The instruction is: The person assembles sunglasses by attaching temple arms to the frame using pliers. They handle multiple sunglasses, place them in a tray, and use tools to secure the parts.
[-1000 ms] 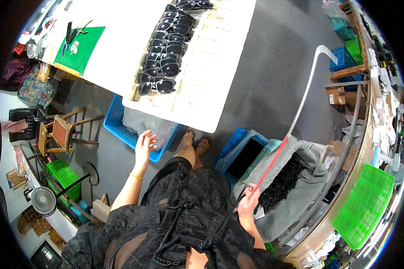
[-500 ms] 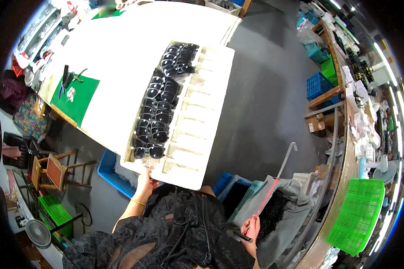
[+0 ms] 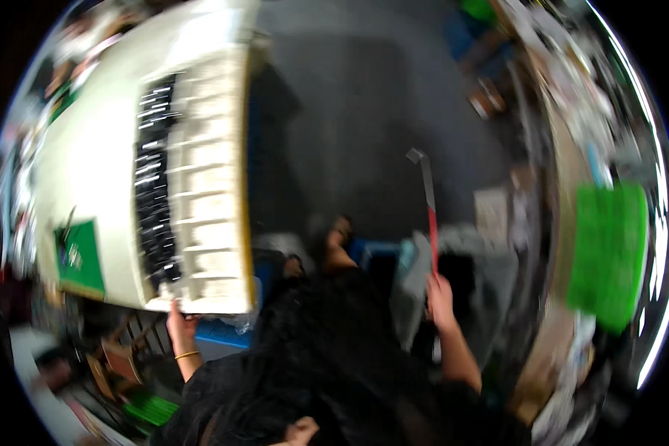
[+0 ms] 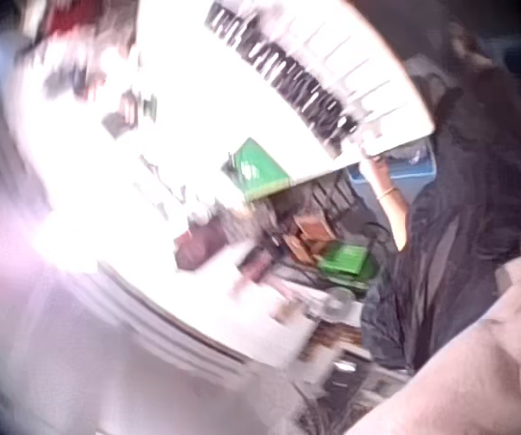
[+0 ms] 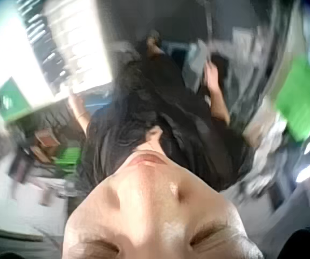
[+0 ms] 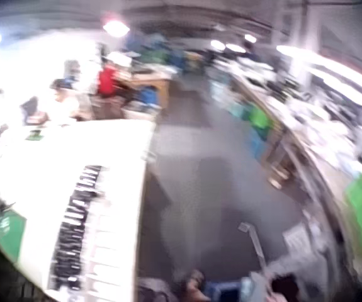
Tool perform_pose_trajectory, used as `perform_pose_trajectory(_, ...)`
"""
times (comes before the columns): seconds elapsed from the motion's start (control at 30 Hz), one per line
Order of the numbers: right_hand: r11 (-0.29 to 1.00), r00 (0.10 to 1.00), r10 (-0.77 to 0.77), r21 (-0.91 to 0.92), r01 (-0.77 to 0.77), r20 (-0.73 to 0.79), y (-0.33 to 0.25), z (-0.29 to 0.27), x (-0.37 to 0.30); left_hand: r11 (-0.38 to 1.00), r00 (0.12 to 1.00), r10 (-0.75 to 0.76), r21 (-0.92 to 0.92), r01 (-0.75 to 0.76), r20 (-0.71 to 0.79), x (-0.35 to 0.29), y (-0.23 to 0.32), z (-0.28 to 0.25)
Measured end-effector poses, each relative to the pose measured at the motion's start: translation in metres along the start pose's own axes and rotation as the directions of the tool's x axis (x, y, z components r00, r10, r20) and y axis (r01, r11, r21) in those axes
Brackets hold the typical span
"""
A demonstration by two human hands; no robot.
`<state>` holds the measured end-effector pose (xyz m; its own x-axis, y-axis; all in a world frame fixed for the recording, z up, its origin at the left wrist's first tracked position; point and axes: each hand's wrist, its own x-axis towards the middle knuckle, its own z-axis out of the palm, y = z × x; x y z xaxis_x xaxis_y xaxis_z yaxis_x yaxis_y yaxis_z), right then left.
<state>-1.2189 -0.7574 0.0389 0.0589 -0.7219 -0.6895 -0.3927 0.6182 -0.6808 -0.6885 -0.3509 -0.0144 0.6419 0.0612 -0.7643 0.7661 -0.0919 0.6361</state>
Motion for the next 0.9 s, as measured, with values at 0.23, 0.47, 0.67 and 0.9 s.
perform_pose_trajectory(0.23,0.794,0.951,0.299,-0.531,-0.294,-0.08,-0.049,-0.136,0.072,0.99,0.978,-0.016,-0.143,-0.014,-0.209,0.015,0.024,-0.002)
perform_pose_trajectory(0.47,0.167,0.982,0.186,-0.986,0.005,0.036,-0.059,-0.148,0.136,0.999,0.928,-0.019,0.021,0.029,-0.371,-0.006,0.027,0.027)
perform_pose_trajectory(0.67,0.221,0.954,0.247,-0.95,-0.223,-0.167,-0.044,-0.168,0.184,0.94,0.718,0.169,0.33,0.089,-0.675,-0.047,0.045,0.075)
perform_pose_trajectory(0.9,0.75,0.735,0.544,-0.159,-0.642,-0.405,0.015,-0.16,0.182,0.491,0.602,0.717,0.867,-0.079,-0.351,-0.03,0.148,0.193)
